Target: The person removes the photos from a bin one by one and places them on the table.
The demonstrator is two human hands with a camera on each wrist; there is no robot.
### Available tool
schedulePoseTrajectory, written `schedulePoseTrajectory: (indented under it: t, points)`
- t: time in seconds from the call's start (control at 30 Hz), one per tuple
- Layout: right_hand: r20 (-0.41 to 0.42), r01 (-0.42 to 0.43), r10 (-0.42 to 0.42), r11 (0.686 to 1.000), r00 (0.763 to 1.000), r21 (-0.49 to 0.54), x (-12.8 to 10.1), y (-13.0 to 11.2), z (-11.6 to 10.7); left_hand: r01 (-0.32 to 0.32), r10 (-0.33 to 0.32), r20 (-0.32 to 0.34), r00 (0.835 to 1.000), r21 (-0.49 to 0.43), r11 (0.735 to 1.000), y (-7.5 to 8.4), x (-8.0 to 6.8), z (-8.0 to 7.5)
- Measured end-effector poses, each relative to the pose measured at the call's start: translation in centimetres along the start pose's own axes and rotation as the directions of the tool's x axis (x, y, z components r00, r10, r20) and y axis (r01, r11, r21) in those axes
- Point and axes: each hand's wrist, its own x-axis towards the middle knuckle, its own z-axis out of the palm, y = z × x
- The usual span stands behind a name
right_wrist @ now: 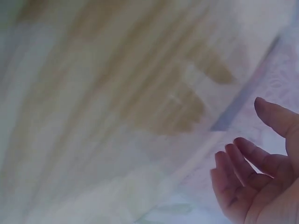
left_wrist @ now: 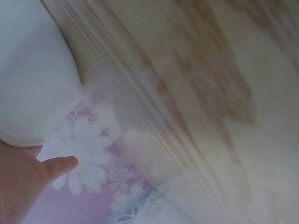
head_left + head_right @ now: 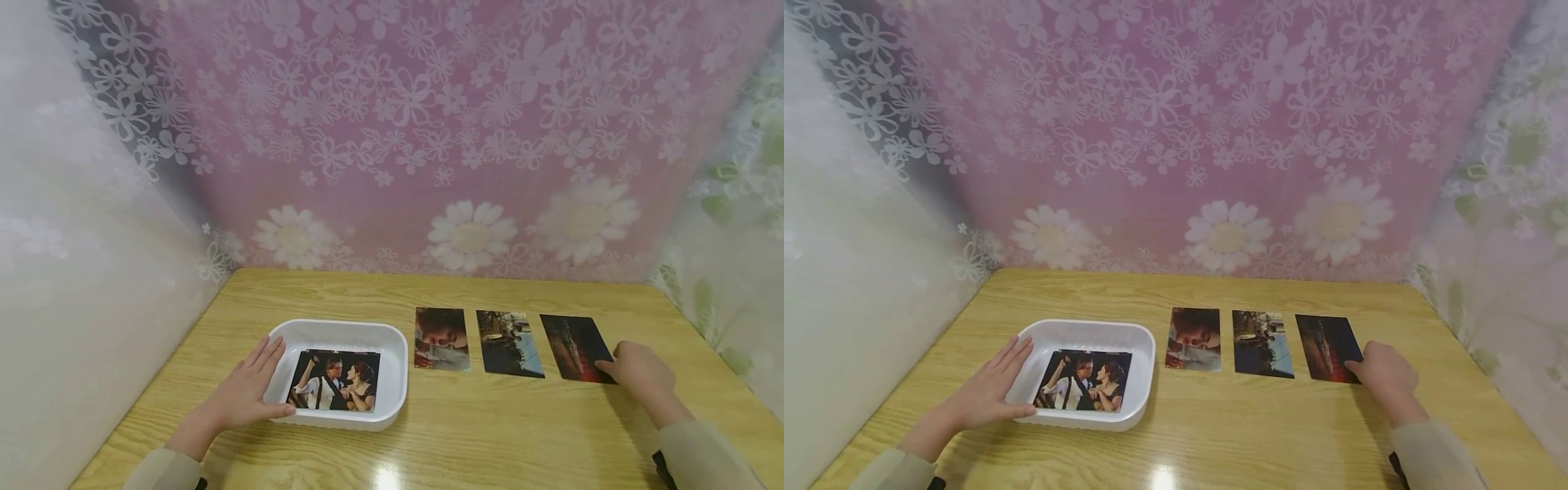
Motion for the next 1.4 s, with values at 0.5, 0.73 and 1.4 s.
schedulePoseTrajectory:
  t: [0.5, 0.73, 1.4]
  points:
    - [-0.173, 0.323, -0.316, 0.946, 0.933, 0.013, -2.6, -12.5, 1.4, 0.006, -0.006, 0.0, 1.0, 0.021, 1.0, 0.1, 0.0, -0.1]
    - [-0.202, 0.477, -0.458, 0.877, 0.865, 0.056, -3.5, -19.8, 2.8, 0.004, -0.004, -0.005, 1.0, 0.027, 1.0, -0.2, 0.0, 0.1]
    - [-0.08, 0.741, -0.738, 0.67, 0.67, 0.03, -3.6, -30.8, 7.0, -0.006, 0.006, -0.028, 1.0, 0.006, 1.0, 0.0, -0.1, 0.2]
